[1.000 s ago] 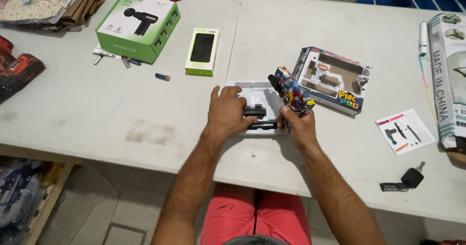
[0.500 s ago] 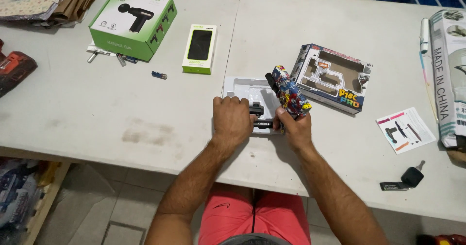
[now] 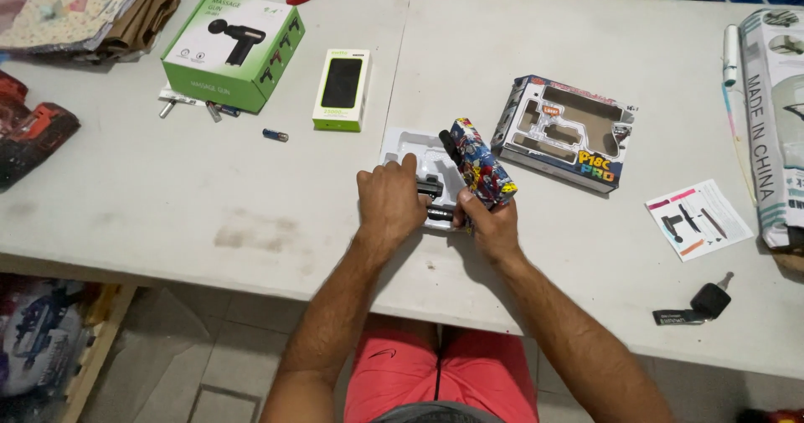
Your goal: The person assembles a toy gun by attaching a silencer and a scope to the main body.
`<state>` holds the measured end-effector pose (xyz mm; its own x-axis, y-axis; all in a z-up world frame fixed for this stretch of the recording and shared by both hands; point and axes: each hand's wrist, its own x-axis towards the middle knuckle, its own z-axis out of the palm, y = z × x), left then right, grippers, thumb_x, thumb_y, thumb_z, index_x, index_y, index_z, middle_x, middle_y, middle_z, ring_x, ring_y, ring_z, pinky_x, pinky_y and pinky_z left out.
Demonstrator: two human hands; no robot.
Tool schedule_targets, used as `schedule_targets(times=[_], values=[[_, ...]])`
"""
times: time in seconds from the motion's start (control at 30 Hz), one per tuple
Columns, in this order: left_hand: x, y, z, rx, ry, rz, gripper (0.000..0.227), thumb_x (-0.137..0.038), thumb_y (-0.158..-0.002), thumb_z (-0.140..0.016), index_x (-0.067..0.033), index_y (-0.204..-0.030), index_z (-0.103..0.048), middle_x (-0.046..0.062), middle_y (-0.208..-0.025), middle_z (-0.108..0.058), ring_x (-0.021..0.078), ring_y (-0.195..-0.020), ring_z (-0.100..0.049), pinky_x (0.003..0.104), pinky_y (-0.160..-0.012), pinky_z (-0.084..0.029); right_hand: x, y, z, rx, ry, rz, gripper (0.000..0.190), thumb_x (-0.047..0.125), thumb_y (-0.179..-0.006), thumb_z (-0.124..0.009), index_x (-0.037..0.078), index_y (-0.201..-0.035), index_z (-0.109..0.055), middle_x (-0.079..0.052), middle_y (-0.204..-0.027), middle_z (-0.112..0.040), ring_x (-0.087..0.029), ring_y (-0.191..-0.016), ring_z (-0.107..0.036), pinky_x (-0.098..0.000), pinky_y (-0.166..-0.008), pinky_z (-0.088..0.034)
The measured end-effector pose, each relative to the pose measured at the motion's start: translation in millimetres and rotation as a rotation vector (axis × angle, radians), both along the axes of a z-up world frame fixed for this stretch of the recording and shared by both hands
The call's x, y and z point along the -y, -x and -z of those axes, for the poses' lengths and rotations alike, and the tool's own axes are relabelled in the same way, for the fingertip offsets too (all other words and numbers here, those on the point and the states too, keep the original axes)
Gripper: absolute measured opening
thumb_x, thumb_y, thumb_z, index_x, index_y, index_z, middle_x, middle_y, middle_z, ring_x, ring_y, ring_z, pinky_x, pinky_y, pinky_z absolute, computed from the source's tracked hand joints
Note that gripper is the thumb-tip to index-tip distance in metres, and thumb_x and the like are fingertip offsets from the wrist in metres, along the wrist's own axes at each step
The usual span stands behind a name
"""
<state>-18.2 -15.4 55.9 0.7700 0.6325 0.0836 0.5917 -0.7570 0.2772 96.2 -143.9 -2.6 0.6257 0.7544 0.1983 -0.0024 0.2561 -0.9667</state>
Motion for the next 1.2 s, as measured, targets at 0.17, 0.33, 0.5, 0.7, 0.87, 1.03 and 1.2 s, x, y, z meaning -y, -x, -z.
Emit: schedule_targets(times=[0.17,0.33,0.5,0.7,0.87,1.03,1.2], values=[[6,-2,9,-0.054,-0.032,0.003,0.042,-0.024,-0.080,-0.083,-0.0023,-0.112,-0.065,0.018,-0.093,-0.070,0.0373,-0.092,-0.070,0.050,-0.081,-0.046,1,0,6,-0.023,-0.031,0.015,0.026,0.023,-0.097,-0.068,0.006,-0.078,-0.062,-0.011,-0.053,-0.059,-0.020,-0.049,-0.063,-0.0320,-0.051,-0.052],[-2,-1,18,-0.114,-0.055,0.043,0.046,-0.031,-0.084,-0.079,-0.0065,-0.120,-0.065,0.017,-0.101,-0.070,0.0356,-0.099,-0.068,0.049,-0.084,-0.047,1,-2,14,-0.017,-0.015,-0.003,0.028,0.025,-0.097,-0.068,0.007,-0.076,-0.062,-0.010,-0.053,-0.060,-0.020,-0.051,-0.062,-0.0324,-0.052,-0.051],[-11,9,-14,-0.121,0.160,0.192,0.059,-0.022,-0.083,-0.081,-0.0025,-0.135,-0.063,0.024,-0.116,-0.069,0.0426,-0.113,-0.065,0.053,-0.096,-0.046,5,-3,5,0.035,0.020,-0.005,0.031,0.020,-0.096,-0.065,0.010,-0.067,-0.063,-0.007,-0.050,-0.059,-0.018,-0.047,-0.061,-0.0305,-0.051,-0.049],[-14,12,-1,-0.193,0.008,0.084,0.046,-0.029,-0.083,-0.080,-0.0024,-0.119,-0.069,0.019,-0.098,-0.074,0.0378,-0.099,-0.071,0.052,-0.089,-0.051,3,-4,14,0.027,0.026,0.015,0.019,0.021,-0.096,-0.068,0.010,-0.081,-0.063,-0.006,-0.053,-0.061,-0.017,-0.049,-0.062,-0.0301,-0.052,-0.050],[-11,5,18,-0.217,-0.134,0.047,0.036,-0.027,-0.082,-0.079,-0.0055,-0.110,-0.071,0.013,-0.088,-0.074,0.0326,-0.090,-0.074,0.048,-0.084,-0.052,12,8,-11,0.011,-0.022,-0.007,0.021,0.022,-0.095,-0.070,0.005,-0.098,-0.059,-0.009,-0.061,-0.063,-0.018,-0.054,-0.065,-0.0320,-0.054,-0.054],[-16,5,22,-0.156,-0.141,0.106,0.033,-0.012,-0.081,-0.078,-0.0077,-0.114,-0.074,0.009,-0.088,-0.075,0.0289,-0.086,-0.076,0.046,-0.083,-0.055,7,-7,3,0.001,-0.085,0.001,0.036,0.019,-0.092,-0.071,0.000,-0.119,-0.056,-0.012,-0.077,-0.063,-0.018,-0.062,-0.066,-0.0331,-0.056,-0.055],[-6,6,-2,-0.001,-0.001,0.189,0.034,0.006,-0.081,-0.070,-0.0070,-0.111,-0.078,0.015,-0.096,-0.079,0.0375,-0.096,-0.075,0.048,-0.090,-0.057,22,-38,-18,0.710,0.176,0.271,0.055,0.017,-0.088,-0.064,0.006,-0.140,-0.050,-0.030,-0.105,-0.067,-0.051,-0.095,-0.068,-0.0608,-0.083,-0.052]])
